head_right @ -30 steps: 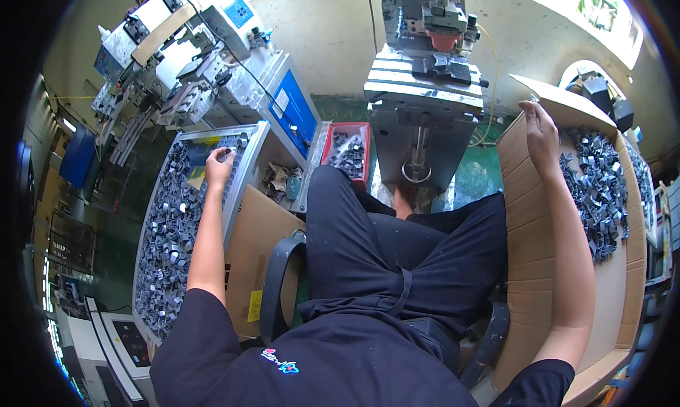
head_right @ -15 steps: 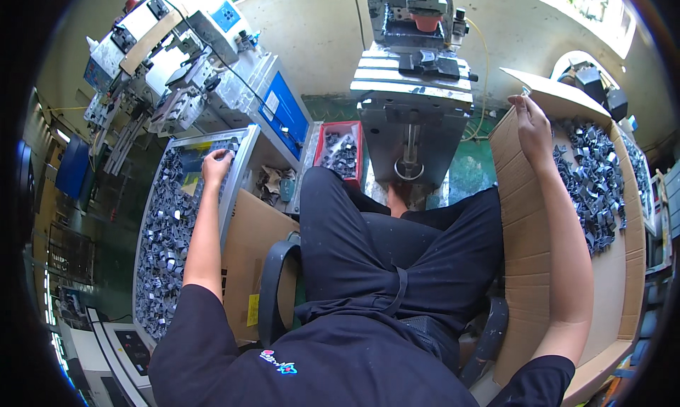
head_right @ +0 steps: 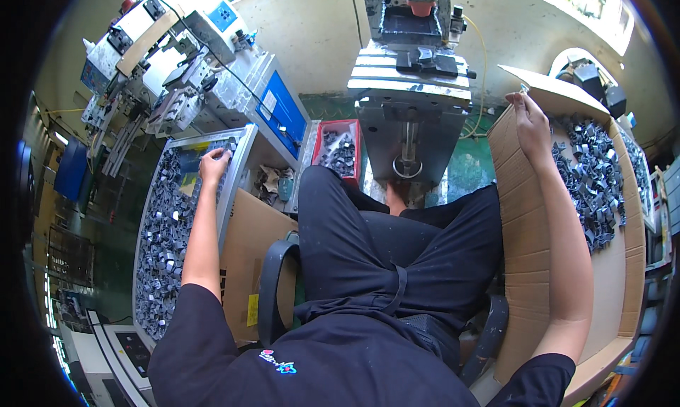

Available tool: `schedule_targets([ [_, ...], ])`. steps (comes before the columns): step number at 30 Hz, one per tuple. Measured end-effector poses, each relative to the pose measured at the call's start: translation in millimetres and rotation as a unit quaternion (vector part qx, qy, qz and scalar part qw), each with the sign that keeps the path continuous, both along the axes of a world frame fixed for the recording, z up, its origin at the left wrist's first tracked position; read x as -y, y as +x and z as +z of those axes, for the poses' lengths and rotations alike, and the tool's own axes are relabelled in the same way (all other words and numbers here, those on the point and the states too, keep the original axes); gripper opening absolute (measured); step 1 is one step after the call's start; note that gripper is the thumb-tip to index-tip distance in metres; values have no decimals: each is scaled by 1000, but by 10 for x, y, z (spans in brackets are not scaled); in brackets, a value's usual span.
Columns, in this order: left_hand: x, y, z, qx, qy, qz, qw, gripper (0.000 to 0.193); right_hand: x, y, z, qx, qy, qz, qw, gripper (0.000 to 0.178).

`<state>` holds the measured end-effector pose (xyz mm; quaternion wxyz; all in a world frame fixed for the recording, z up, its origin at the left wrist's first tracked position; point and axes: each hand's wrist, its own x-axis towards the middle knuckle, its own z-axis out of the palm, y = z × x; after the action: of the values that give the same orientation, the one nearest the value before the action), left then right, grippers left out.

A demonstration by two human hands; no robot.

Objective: The recorder is picking up small plastic components and placing them onto a pad printing machine for marking.

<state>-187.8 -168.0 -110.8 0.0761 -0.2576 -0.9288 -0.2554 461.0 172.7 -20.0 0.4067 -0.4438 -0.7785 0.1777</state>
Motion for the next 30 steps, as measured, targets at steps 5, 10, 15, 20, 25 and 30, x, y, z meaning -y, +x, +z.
schedule_targets([
  [5,21,-10,-14,-8,5,-10,1000,47,-56,8,-43,-13,3,11,1000,42],
  [10,-4,18,-13,-10,13,-23,1000,48,-145,73,-89,-50,9,22,998,42],
  [15,76,-13,1,-22,23,-16,999,47,-239,125,54,-74,-12,7,997,41],
  [20,22,41,180,-97,150,-16,984,32,-449,617,211,17,45,-193,980,34],
  [25,-511,654,576,-113,267,-145,946,25,-492,1315,-155,245,-13,-210,946,29],
  [30,-1133,1665,1061,-110,335,-293,889,22,-423,1208,-165,267,-47,-182,945,20],
])
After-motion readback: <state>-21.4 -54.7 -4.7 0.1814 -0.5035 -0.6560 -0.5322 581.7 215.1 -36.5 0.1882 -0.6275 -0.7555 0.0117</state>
